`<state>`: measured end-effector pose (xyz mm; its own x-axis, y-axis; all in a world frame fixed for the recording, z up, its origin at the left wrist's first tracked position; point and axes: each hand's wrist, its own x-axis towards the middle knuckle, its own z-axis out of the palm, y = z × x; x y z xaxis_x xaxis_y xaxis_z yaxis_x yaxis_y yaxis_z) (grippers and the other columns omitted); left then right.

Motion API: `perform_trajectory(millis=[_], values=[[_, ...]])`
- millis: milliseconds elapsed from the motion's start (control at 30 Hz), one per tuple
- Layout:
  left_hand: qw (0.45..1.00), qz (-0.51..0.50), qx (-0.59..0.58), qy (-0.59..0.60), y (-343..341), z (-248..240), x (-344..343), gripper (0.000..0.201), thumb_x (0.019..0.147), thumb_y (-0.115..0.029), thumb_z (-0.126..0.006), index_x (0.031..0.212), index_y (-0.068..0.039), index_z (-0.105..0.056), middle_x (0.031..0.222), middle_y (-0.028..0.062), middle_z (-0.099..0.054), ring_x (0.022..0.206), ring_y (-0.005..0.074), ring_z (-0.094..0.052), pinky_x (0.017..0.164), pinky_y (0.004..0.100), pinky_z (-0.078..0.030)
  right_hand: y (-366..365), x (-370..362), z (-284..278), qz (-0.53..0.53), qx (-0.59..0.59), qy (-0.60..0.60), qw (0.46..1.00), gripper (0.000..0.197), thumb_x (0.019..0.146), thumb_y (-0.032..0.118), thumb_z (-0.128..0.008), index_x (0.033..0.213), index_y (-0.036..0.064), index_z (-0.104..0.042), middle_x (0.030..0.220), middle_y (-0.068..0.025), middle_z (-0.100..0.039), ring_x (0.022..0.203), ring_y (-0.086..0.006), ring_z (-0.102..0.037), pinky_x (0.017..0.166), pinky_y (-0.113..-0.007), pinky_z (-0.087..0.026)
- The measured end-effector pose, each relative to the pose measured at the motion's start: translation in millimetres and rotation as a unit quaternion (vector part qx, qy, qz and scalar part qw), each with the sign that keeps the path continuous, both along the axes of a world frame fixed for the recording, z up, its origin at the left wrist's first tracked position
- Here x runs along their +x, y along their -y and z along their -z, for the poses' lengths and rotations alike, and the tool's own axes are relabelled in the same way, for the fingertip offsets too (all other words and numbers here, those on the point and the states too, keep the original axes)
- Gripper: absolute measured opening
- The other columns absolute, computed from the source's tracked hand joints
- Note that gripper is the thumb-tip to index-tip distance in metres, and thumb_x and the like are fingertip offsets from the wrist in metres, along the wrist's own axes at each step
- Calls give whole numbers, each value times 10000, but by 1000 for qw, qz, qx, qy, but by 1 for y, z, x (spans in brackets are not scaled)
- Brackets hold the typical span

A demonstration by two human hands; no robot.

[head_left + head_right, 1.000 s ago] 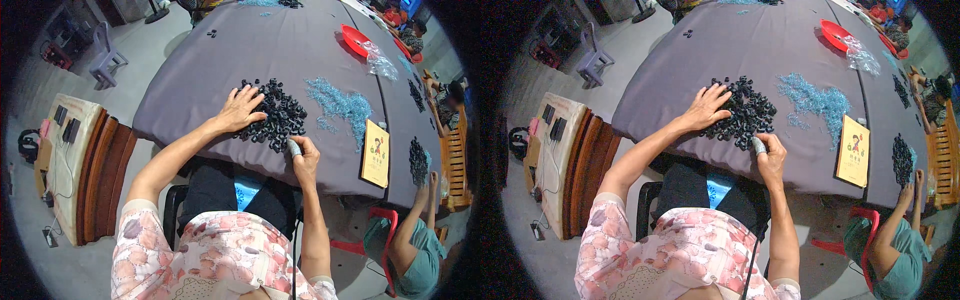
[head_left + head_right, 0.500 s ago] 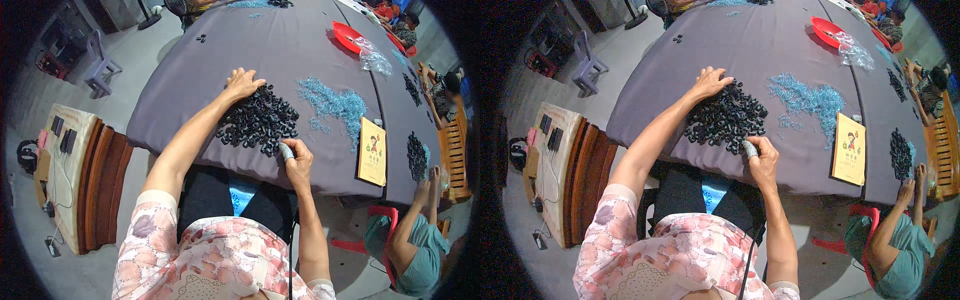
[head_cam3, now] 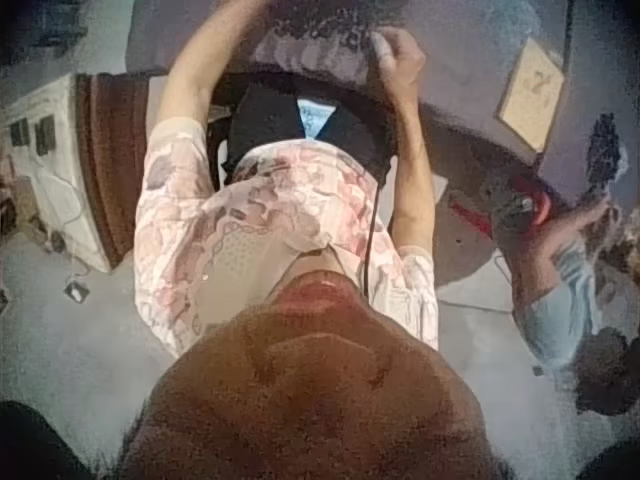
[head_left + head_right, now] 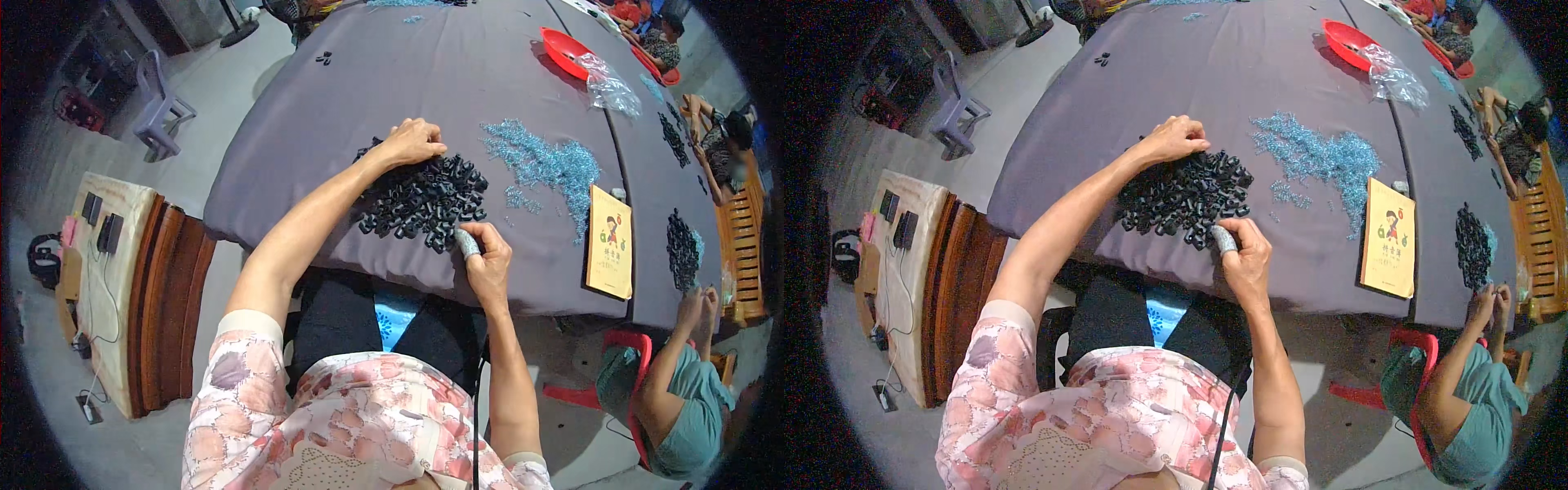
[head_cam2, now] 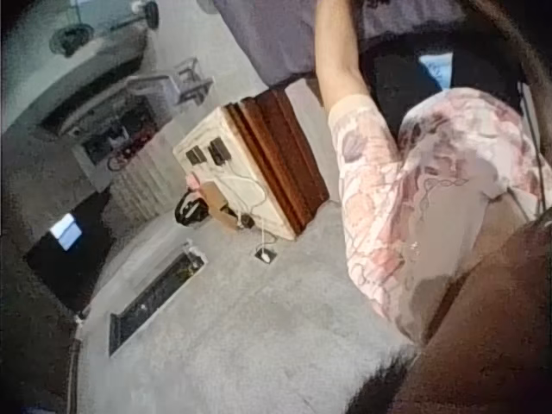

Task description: The person sorts through a pile of black plastic components on a table and fits parts together by hand.

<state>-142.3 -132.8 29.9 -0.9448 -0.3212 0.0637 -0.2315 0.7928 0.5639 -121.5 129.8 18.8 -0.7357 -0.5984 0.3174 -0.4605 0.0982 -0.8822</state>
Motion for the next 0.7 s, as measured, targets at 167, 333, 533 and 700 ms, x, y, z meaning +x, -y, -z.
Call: perform_trajectory(millis=[167,333,533,700], values=[[994,27,-99,-29,-36,-9,-14,317,771,-388,-600,936,-126,-671,960,127,-609,980,307,-555,814,463,-433,-1,0,1,6,-2,5,1000,110,760,-5,-600,868,-8,-618,763,-98,-599,670,-181,-584,636,-285,-463],[986,107,-119,-36,-74,2,-18,348,757,-437,-618,969,-165,-663,1043,103,-547,1061,291,-472,874,477,-359,1,1,2,9,-7,8,1000,111,756,-12,-602,866,-8,-617,763,-97,-596,673,-187,-583,636,-289,-462],[978,135,-146,-67,-85,4,0,205,770,-309,-635,865,-130,-668,948,87,-549,975,276,-492,814,434,-365,-1,-1,2,4,-8,4,1000,130,745,-30,-584,869,-9,-617,750,-100,-581,660,-189,-574,625,-295,-455],[968,138,-152,-142,-67,0,19,166,770,-268,-634,835,-120,-670,954,70,-573,974,257,-519,818,427,-401,-1,-1,3,5,-7,15,1000,149,733,-38,-576,872,-6,-619,743,-100,-576,659,-190,-571,619,-294,-452]])
